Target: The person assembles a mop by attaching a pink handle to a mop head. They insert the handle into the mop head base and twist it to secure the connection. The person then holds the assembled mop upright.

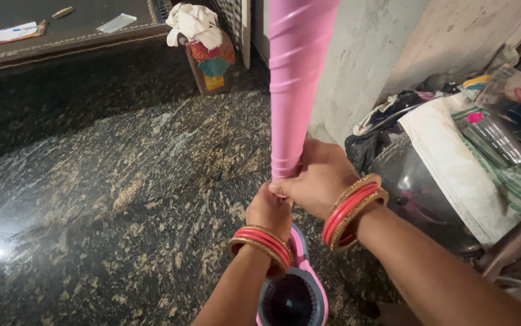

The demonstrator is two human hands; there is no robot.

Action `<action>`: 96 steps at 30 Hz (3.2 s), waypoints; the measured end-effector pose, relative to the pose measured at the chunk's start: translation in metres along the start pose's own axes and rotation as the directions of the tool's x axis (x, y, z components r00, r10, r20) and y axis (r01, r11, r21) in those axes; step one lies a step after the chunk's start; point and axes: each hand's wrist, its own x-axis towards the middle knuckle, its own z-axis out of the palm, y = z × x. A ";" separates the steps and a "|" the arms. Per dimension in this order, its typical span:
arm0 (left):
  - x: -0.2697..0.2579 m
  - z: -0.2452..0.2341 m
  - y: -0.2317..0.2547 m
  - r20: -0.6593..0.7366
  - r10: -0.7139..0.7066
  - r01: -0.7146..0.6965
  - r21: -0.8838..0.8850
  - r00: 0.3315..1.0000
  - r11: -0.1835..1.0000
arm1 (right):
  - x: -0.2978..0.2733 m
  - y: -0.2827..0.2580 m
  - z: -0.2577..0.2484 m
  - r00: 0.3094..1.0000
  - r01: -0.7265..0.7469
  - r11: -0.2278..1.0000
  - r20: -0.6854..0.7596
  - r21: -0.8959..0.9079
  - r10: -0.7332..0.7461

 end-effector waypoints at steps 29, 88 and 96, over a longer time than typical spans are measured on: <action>0.002 0.026 -0.058 0.231 0.051 -0.042 -0.046 0.972 0.998 | 0.015 0.041 0.006 0.914 -0.296 0.929 -0.216 0.220 0.343; -0.096 0.025 -0.016 -0.221 0.126 -0.224 -0.505 0.967 0.833 | -0.149 -0.091 -0.081 0.882 0.471 0.874 -0.036 0.120 -0.470; -0.084 0.049 -0.073 -0.154 0.197 -0.248 -0.700 0.968 0.670 | -0.151 -0.070 -0.059 0.937 0.335 0.934 0.061 0.122 -0.344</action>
